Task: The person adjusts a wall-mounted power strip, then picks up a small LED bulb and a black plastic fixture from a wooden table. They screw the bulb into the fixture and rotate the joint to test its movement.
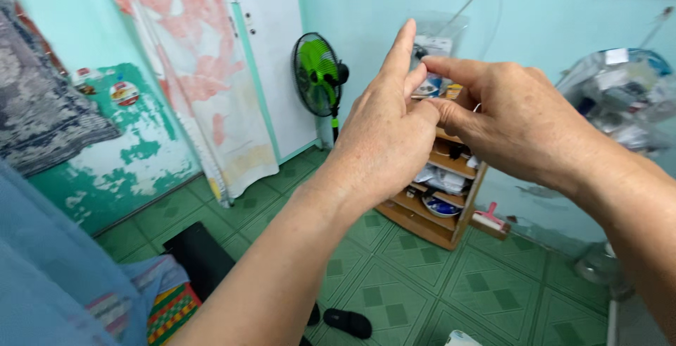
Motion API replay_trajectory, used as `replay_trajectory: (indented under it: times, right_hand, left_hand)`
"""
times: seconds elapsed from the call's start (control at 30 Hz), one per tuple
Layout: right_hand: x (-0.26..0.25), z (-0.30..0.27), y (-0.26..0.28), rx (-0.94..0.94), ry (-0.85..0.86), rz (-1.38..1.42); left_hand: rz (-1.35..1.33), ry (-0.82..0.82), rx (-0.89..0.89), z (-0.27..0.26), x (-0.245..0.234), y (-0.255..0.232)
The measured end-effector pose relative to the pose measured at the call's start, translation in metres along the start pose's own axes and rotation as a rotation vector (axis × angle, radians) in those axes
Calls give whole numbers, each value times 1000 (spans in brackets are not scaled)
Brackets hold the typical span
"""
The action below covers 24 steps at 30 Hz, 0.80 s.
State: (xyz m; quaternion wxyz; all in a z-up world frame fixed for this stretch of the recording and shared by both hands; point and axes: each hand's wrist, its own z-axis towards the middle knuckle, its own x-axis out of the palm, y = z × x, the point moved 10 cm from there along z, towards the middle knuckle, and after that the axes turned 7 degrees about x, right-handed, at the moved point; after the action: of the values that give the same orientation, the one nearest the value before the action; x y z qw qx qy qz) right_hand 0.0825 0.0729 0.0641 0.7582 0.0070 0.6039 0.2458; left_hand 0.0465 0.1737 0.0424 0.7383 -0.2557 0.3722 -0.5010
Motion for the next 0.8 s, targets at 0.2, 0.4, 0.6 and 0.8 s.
replay_trajectory:
  times: [0.2,0.4,0.6,0.8]
  right_hand:
    - [8,4,26,-50,70,17]
    - [4,5,37,-111,31,64]
    - [19,11,39,-113,67,66]
    - [26,12,44,-124,52,10]
  left_hand:
    - [82,-36,46,-7,-27,2]
    - [47,-56,151,-10,-37,-4]
    - [36,-63,78,-10,-42,7]
    - [-4,-60,86,-10,-44,15]
